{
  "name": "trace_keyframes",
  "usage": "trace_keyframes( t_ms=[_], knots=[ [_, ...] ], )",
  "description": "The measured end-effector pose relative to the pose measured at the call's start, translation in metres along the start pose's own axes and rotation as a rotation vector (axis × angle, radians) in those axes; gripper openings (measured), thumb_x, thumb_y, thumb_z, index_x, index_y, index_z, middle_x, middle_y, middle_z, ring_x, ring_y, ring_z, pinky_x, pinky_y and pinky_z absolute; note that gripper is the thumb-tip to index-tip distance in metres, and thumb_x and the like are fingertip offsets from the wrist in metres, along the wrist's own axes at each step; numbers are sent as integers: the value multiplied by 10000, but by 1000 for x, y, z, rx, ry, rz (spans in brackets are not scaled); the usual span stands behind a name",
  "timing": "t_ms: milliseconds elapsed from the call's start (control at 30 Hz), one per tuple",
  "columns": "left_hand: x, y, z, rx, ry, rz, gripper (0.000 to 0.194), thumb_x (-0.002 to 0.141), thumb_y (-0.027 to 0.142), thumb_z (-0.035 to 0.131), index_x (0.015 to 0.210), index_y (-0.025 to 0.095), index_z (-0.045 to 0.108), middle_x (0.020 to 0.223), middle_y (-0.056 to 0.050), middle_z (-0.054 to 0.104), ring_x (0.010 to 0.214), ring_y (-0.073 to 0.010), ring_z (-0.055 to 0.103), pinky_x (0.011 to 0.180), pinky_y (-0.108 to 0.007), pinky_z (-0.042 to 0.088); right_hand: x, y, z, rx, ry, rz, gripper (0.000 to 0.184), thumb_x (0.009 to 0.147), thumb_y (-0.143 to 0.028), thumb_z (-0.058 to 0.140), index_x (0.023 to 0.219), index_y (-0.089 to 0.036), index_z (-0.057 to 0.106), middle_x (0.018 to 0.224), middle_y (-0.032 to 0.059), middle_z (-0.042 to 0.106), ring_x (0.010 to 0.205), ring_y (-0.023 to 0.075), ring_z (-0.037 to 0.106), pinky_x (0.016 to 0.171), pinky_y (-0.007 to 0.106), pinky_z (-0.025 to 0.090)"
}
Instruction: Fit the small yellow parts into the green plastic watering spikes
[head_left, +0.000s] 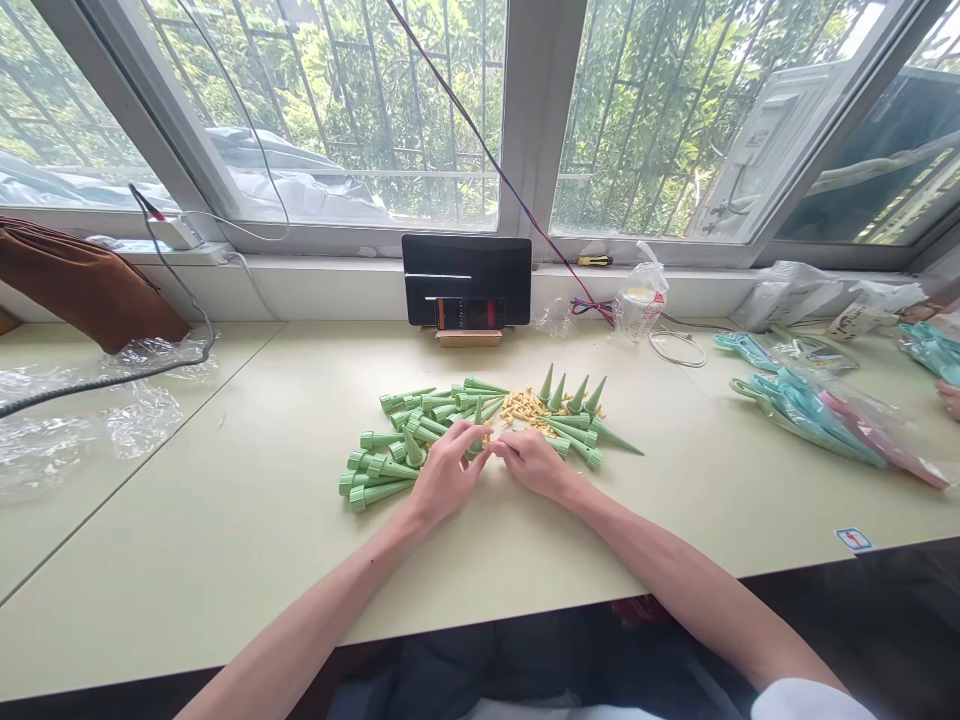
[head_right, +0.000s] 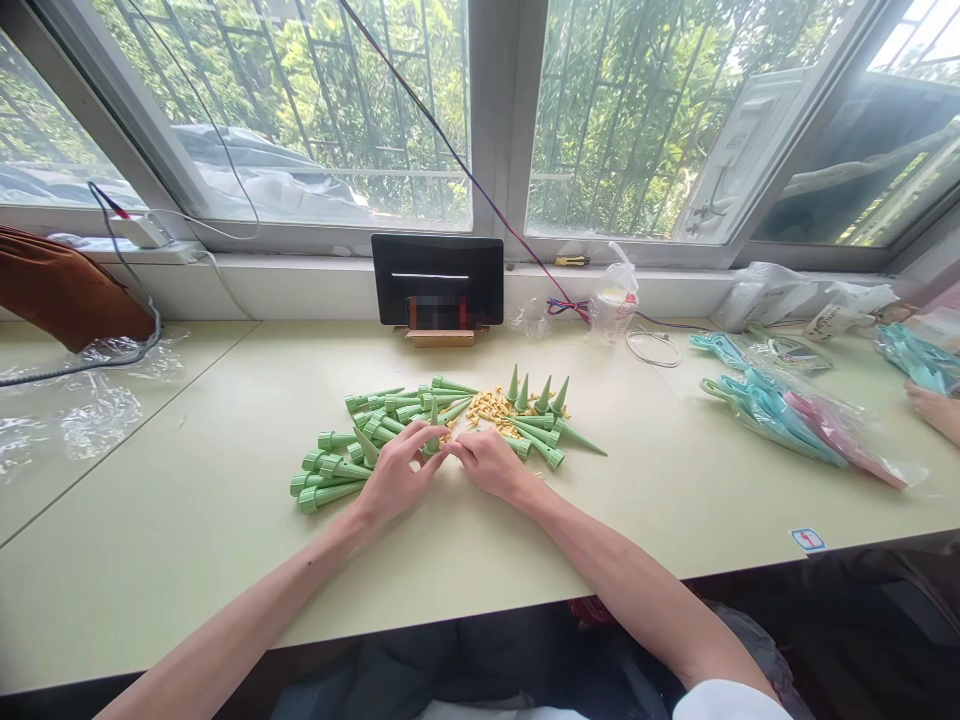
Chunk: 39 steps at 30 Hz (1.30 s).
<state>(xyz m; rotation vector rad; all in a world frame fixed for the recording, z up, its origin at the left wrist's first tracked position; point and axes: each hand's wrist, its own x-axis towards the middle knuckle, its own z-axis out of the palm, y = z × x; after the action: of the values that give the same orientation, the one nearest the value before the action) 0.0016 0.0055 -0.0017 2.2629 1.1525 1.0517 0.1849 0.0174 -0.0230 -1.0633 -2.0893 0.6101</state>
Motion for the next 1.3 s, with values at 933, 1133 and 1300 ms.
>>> trace_keyframes(
  t_ms=[933, 1133, 1300],
  knots=[
    [8, 4, -11, -453, -82, -242, 240, 810, 386, 682, 902, 169, 641, 876, -37, 639, 846, -179, 613, 769, -286, 532, -2, -6, -1, -105, -36, -18, 504, 1017, -459, 376, 593, -187, 399, 551, -27, 408, 525, 111, 297, 540, 264, 234],
    [8, 4, -11, -579, -123, -291, 256, 779, 400, 705, 846, 166, 626, 829, -23, 591, 788, -160, 579, 621, -225, 503, -2, -9, -3, -82, -46, -17, 477, 1016, -411, 407, 608, -179, 492, 555, -25, 442, 535, 111, 336, 553, 254, 260],
    [7, 5, -8, -646, -142, -331, 257, 786, 406, 681, 858, 168, 615, 848, -28, 571, 776, -164, 564, 533, -218, 509, -1, -12, -6, -23, -38, -17, 332, 977, -420, 505, 763, -179, 585, 603, -27, 495, 557, 114, 381, 564, 238, 295]
  ],
)
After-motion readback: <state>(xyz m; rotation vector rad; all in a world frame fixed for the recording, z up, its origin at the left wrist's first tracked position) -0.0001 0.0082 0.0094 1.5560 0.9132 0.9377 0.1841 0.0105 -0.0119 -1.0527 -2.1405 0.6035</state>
